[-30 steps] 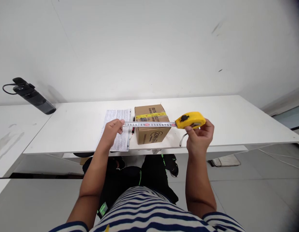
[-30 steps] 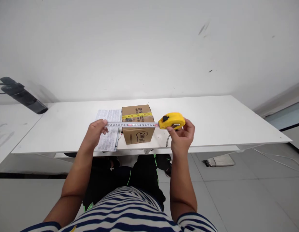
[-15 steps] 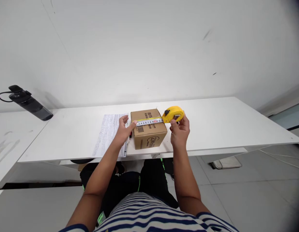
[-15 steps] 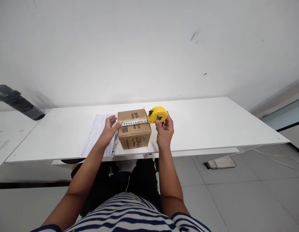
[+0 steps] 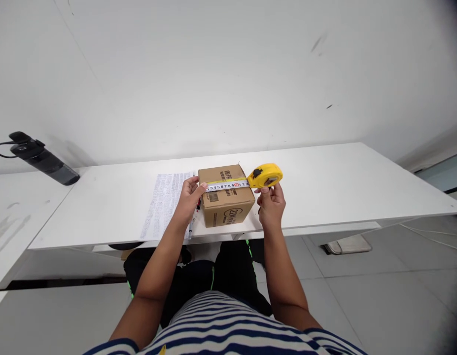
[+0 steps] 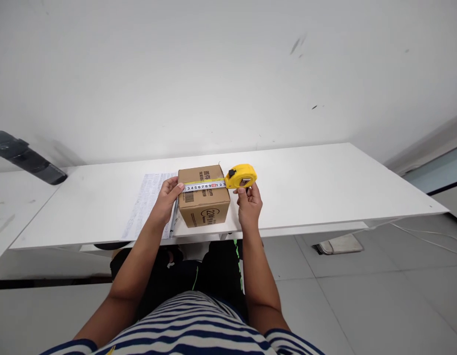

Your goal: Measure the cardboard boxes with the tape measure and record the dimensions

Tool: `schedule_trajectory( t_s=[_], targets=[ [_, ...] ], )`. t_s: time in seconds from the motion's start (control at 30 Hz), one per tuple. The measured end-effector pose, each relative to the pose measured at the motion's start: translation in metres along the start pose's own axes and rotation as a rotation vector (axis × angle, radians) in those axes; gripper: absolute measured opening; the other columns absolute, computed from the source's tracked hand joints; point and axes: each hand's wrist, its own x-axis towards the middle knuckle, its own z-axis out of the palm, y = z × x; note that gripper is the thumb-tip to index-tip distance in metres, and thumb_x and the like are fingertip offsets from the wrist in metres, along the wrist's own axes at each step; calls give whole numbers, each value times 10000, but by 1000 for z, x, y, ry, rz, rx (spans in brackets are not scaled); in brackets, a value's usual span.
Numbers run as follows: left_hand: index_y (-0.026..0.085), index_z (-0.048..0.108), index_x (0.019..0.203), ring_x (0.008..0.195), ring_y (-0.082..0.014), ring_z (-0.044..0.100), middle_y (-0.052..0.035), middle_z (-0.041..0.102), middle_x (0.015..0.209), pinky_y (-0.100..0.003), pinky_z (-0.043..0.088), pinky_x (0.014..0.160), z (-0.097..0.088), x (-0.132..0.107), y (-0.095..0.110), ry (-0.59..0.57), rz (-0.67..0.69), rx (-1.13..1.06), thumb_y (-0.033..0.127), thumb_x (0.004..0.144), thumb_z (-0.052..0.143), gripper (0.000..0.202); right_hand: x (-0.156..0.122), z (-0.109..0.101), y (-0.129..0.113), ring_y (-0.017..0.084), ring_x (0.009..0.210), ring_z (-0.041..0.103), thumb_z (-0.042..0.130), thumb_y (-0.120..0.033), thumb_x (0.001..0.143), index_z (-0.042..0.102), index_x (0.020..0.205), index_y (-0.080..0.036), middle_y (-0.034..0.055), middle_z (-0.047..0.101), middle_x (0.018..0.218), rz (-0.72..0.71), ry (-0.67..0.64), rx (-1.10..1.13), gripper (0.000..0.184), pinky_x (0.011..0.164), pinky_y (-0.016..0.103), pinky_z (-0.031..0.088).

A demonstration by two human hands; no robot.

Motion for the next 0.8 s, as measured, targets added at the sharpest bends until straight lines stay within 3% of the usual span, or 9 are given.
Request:
schedule_trajectory(
  t_s=[0.1, 0.2, 0.3, 0.47, 0.63, 0.8],
  targets=[
    [233, 547, 1149, 1299, -250, 575, -99, 622, 1334, -364, 492, 1051, 0, 1, -1, 23, 15, 8, 420, 774, 791, 485, -7, 1, 4, 120, 584, 472, 525, -583, 939, 621, 1220, -217, -37, 552, 713, -67, 21, -131, 472, 577, 264, 400],
    [227, 545, 1155, 1241, -245, 606, -99, 631, 1295, -361, 511, 1014, -1, 3, -2, 15, 11, -9, 430, 774, 789, 496, -7, 1, 5, 140, 632, 502, 412, -552, 997, 623, 987, -214, -32, 519, 682, -134, 34, -237, 398, 634, 287, 411],
    [223, 544, 1165, 1209, -243, 619, -99, 631, 1282, -356, 527, 976, -1, 3, -1, 21, -8, -22, 440, 772, 789, 511, -5, 2, 5, 140, 619, 483, 385, -534, 1008, 533, 814, -226, -32, 503, 654, -152, 26, -265, 393, 626, 288, 394],
    [224, 552, 1153, 1203, -249, 622, -96, 636, 1275, -340, 538, 934, -2, 1, 2, 49, -26, -9, 446, 749, 809, 529, -8, 1, 17, 157, 625, 499, 366, -539, 1001, 518, 833, -236, -17, 535, 655, -131, 12, -310, 379, 630, 296, 403],
    [217, 554, 1129, 1151, -228, 635, -86, 643, 1239, -314, 535, 897, -4, -1, 3, 58, -42, 2, 492, 722, 813, 555, -19, -1, 38, 202, 657, 552, 421, -526, 950, 551, 796, -246, 28, 610, 688, -118, -305, -428, 345, 660, 334, 434],
    [224, 557, 1103, 1133, -225, 645, -82, 656, 1229, -316, 539, 881, -4, -1, 3, 51, -19, 43, 510, 730, 796, 527, -18, -1, 44, 220, 676, 590, 368, -491, 969, 603, 897, -228, 59, 668, 743, -74, -204, -464, 361, 674, 349, 451]
  ],
)
